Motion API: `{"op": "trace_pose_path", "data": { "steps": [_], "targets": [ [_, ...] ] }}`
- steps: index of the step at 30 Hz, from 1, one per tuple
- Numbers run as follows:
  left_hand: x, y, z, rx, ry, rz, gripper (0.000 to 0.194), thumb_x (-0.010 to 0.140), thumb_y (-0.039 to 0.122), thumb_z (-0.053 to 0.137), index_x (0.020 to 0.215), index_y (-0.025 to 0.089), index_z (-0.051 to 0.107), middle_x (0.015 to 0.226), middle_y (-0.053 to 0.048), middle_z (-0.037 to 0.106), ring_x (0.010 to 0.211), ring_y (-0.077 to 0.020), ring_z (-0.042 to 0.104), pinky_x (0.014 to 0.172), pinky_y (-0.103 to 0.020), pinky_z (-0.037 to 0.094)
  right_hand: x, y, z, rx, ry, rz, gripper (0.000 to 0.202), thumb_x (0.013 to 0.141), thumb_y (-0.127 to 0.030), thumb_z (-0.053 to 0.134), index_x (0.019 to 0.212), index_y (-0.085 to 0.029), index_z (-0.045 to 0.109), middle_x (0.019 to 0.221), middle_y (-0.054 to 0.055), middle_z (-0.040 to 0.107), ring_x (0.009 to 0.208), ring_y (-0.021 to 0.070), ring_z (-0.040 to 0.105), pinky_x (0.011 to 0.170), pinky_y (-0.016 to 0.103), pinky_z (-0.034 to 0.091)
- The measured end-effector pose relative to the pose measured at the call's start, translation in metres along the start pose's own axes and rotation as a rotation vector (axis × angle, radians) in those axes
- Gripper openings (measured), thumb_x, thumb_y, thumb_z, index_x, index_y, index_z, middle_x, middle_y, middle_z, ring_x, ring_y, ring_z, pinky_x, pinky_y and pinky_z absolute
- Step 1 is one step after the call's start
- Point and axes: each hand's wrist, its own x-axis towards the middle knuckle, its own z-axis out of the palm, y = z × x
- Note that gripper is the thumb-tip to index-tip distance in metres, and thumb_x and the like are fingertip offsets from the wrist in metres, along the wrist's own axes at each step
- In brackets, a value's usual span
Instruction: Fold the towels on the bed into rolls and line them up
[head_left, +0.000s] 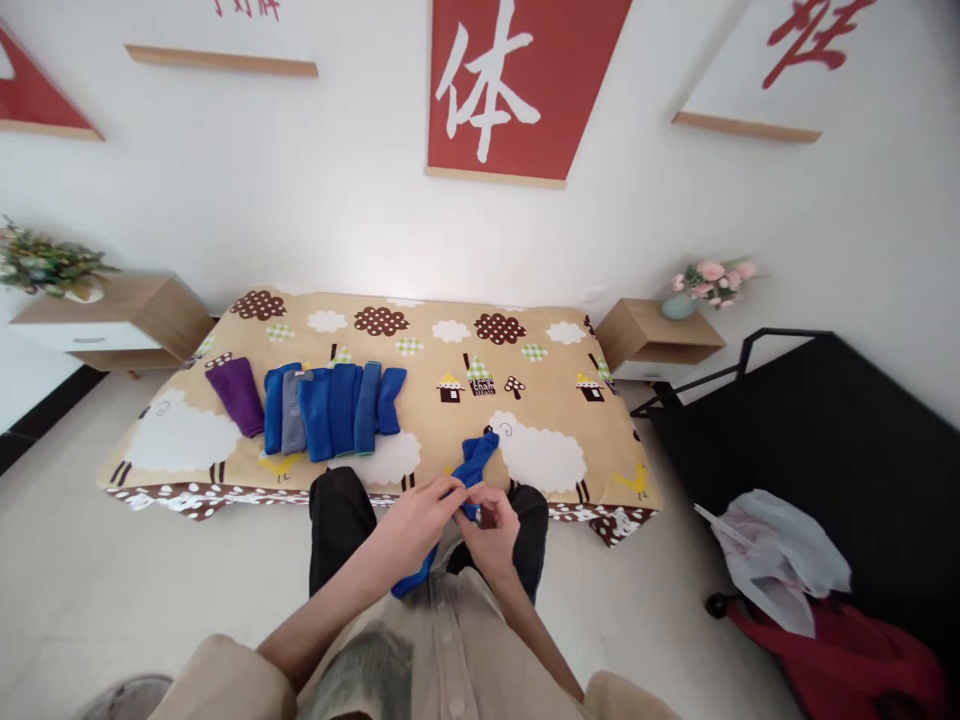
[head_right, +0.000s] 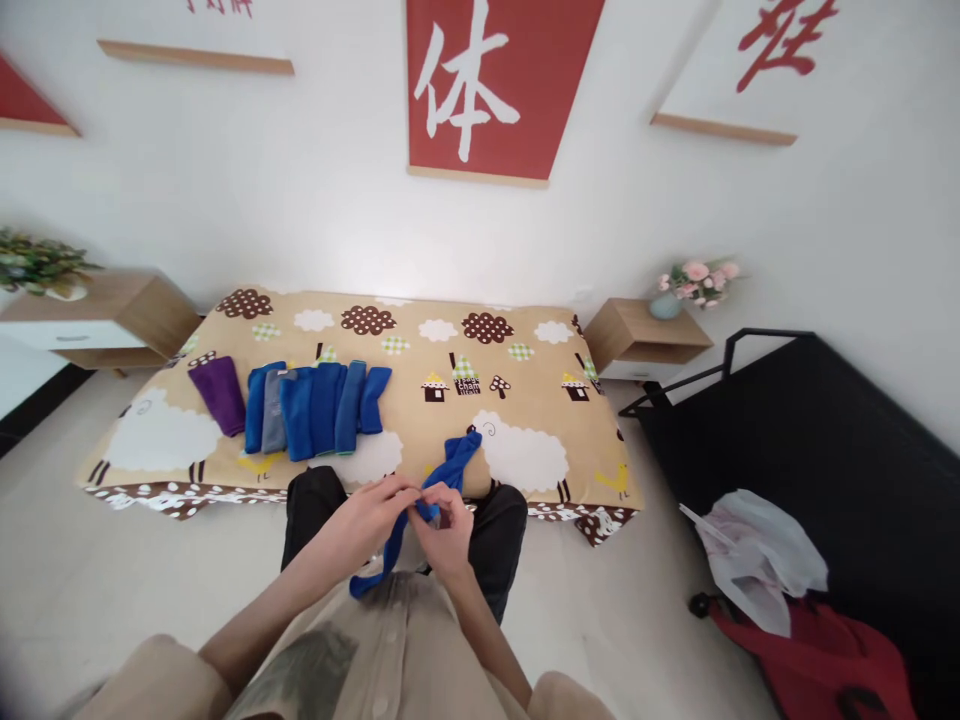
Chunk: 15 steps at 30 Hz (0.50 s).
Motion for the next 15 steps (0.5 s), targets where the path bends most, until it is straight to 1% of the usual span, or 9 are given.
{"op": "trace_pose_path", "data": {
  "steps": [2, 3, 4, 6, 8, 9, 11, 13, 15],
  "targets": [
    [-0.004, -0.003, -0.005, 0.038, 0.023, -0.033, 0.046, 0.086, -0.001, 0.044, 0.116, 0.023, 0.068, 0.11, -0.009, 0.073, 0.099, -0.0234, 0.072, 0.089, -0.037, 0.063, -0.004, 0.017, 0.009, 0.012, -0.05, -0.021, 0.015, 0.081, -0.029, 0.074, 0.088, -0.025, 0.061, 0.086, 0.002, 0.072, 0.081, 0.0193, 0.069, 0.075, 0.033, 0.059],
    [-0.006, -0.005, -0.009, 0.025, 0.073, -0.064, 0.039, 0.089, 0.001, 0.043, 0.112, 0.022, 0.067, 0.105, -0.008, 0.072, 0.095, -0.0215, 0.072, 0.086, -0.035, 0.062, -0.003, 0.027, 0.013, -0.008, -0.1, -0.037, 0.01, 0.083, -0.028, 0.071, 0.09, -0.024, 0.063, 0.088, 0.003, 0.073, 0.082, 0.0187, 0.069, 0.077, 0.032, 0.059],
    [-0.009, -0.007, -0.014, -0.002, 0.152, -0.101, 0.034, 0.093, 0.004, 0.041, 0.108, 0.021, 0.066, 0.101, -0.006, 0.072, 0.092, -0.0196, 0.071, 0.084, -0.032, 0.061, -0.001, 0.039, 0.017, -0.039, -0.157, -0.052, 0.007, 0.084, -0.025, 0.067, 0.091, -0.023, 0.066, 0.09, 0.003, 0.073, 0.083, 0.0187, 0.069, 0.08, 0.033, 0.058],
    [-0.015, -0.015, -0.027, -0.058, 0.361, -0.183, 0.027, 0.098, 0.01, 0.04, 0.103, 0.022, 0.064, 0.096, -0.004, 0.071, 0.087, -0.0172, 0.07, 0.082, -0.029, 0.059, 0.005, 0.067, 0.022, -0.104, -0.236, -0.071, 0.011, 0.082, -0.022, 0.061, 0.089, -0.021, 0.07, 0.092, 0.004, 0.075, 0.086, 0.0201, 0.069, 0.084, 0.034, 0.057],
    [-0.022, -0.028, -0.044, -0.065, 0.57, -0.249, 0.021, 0.101, 0.018, 0.042, 0.103, 0.022, 0.063, 0.096, -0.004, 0.07, 0.088, -0.0173, 0.069, 0.084, -0.029, 0.058, 0.012, 0.095, 0.02, -0.166, -0.257, -0.046, 0.015, 0.078, -0.023, 0.06, 0.086, -0.021, 0.072, 0.091, 0.005, 0.076, 0.086, 0.0222, 0.07, 0.084, 0.036, 0.057],
    [-0.025, -0.037, -0.052, -0.05, 0.664, -0.275, 0.019, 0.101, 0.021, 0.044, 0.104, 0.022, 0.063, 0.098, -0.004, 0.07, 0.09, -0.0179, 0.069, 0.084, -0.03, 0.058, 0.015, 0.109, 0.016, -0.198, -0.268, -0.023, 0.015, 0.076, -0.025, 0.06, 0.084, -0.021, 0.072, 0.088, 0.006, 0.076, 0.083, 0.0228, 0.07, 0.081, 0.036, 0.057],
    [-0.032, -0.058, -0.07, -0.011, 0.832, -0.324, 0.017, 0.1, 0.026, 0.049, 0.107, 0.021, 0.065, 0.101, -0.005, 0.071, 0.093, -0.019, 0.069, 0.086, -0.031, 0.057, 0.018, 0.13, -0.001, -0.264, -0.306, 0.021, 0.015, 0.076, -0.028, 0.061, 0.082, -0.02, 0.073, 0.083, 0.006, 0.076, 0.076, 0.0229, 0.069, 0.076, 0.035, 0.056],
    [-0.037, -0.082, -0.088, -0.01, 0.963, -0.37, 0.019, 0.1, 0.029, 0.053, 0.111, 0.021, 0.066, 0.102, -0.005, 0.071, 0.092, -0.0189, 0.069, 0.083, -0.031, 0.056, 0.02, 0.142, -0.026, -0.317, -0.345, 0.045, 0.018, 0.078, -0.031, 0.062, 0.083, -0.02, 0.074, 0.082, 0.006, 0.077, 0.075, 0.0231, 0.069, 0.075, 0.035, 0.056],
    [-0.039, -0.107, -0.105, -0.042, 1.05, -0.414, 0.021, 0.1, 0.032, 0.056, 0.113, 0.019, 0.066, 0.098, -0.005, 0.071, 0.086, -0.017, 0.068, 0.075, -0.029, 0.054, 0.021, 0.145, -0.058, -0.356, -0.382, 0.071, 0.023, 0.082, -0.035, 0.061, 0.088, -0.02, 0.077, 0.087, 0.008, 0.078, 0.077, 0.0236, 0.071, 0.075, 0.035, 0.057]
  ]
}}
